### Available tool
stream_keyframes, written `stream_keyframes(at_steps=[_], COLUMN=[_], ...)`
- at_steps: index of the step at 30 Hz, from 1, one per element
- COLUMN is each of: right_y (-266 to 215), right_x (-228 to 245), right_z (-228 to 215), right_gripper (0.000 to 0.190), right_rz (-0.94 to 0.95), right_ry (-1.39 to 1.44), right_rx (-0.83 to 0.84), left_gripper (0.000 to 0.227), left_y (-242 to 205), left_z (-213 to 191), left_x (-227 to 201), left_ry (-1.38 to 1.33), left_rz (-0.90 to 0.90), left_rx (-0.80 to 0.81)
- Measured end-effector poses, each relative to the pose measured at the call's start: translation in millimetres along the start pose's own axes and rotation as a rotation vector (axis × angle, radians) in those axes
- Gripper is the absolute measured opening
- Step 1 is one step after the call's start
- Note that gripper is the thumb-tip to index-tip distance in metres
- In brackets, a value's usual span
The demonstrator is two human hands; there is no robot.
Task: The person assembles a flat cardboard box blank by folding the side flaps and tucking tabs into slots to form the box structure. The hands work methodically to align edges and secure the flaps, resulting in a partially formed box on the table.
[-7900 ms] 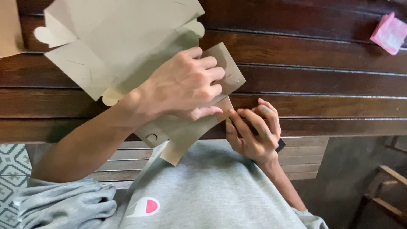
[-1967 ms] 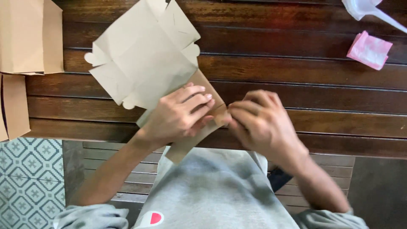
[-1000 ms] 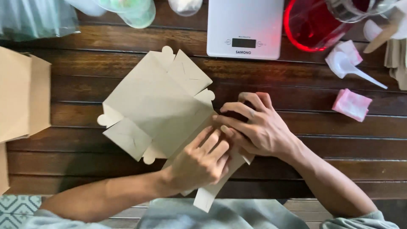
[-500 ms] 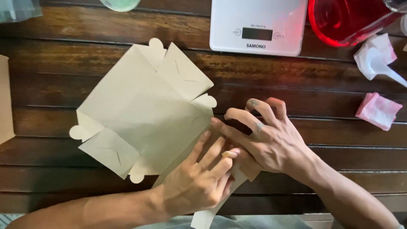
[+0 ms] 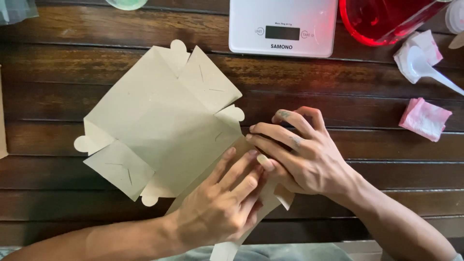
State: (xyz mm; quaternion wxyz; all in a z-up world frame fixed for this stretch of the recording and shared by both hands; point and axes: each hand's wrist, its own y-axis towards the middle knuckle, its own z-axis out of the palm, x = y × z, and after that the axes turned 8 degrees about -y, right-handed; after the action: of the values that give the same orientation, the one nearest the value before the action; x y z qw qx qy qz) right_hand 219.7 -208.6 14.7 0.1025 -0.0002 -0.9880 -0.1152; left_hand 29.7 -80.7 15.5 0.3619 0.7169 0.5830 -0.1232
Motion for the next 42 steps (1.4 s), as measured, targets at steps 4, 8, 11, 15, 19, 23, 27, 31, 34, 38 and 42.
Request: stream_keyframes(at_steps=[4, 8, 11, 15, 19, 23, 27, 31, 34, 38, 42], right_y=[0, -2, 2, 4, 4, 3, -2, -4, -3, -5, -4], right_x=[1, 2, 2, 3, -2, -2, -2, 2, 4, 3, 1], right_z=[2, 2, 1, -1, -2, 0, 3, 9, 9, 9, 5], right_gripper=[0.043, 0.053, 0.046, 0.041, 0.042, 0.036, 0.064, 0.086, 0.090, 0.091, 0.081], right_rz=[-0.039, -0.016, -0.025, -0.038, -0.107, -0.119, -0.072, -0.035, -0.015, -0.001, -0.018], right_ry=[-0.120, -0.136, -0.058, -0.010, 0.022, 0.045, -0.034, -0.198, -0.235, -0.181, -0.074], right_rx=[0.078, 0.131, 0.038, -0.013, -0.062, -0.093, 0.023, 0.162, 0.185, 0.185, 0.114], left_gripper=[0.033, 0.032, 0.032, 0.030, 0.022, 0.029, 0.030, 0.034, 0.039, 0.040, 0.038], left_y=[0, -3, -1, -3, -2, -3, -4, 3, -3, -3, -4], left_z=[1, 2, 1, 0, -2, -5, -9, -12, -6, -5, -3], left_x=[1, 1, 2, 4, 5, 7, 9, 7, 7, 6, 3], left_ry=[-0.025, -0.039, -0.015, -0.024, -0.020, -0.021, 0.053, 0.092, 0.187, 0.194, 0.222], left_rz=[0.010, 0.001, 0.000, -0.001, 0.026, 0.038, 0.036, 0.046, 0.042, 0.055, 0.008], left_rx=[-0.042, -0.012, -0.025, -0.018, 0.004, 0.027, 0.047, -0.005, 0.019, 0.013, 0.026])
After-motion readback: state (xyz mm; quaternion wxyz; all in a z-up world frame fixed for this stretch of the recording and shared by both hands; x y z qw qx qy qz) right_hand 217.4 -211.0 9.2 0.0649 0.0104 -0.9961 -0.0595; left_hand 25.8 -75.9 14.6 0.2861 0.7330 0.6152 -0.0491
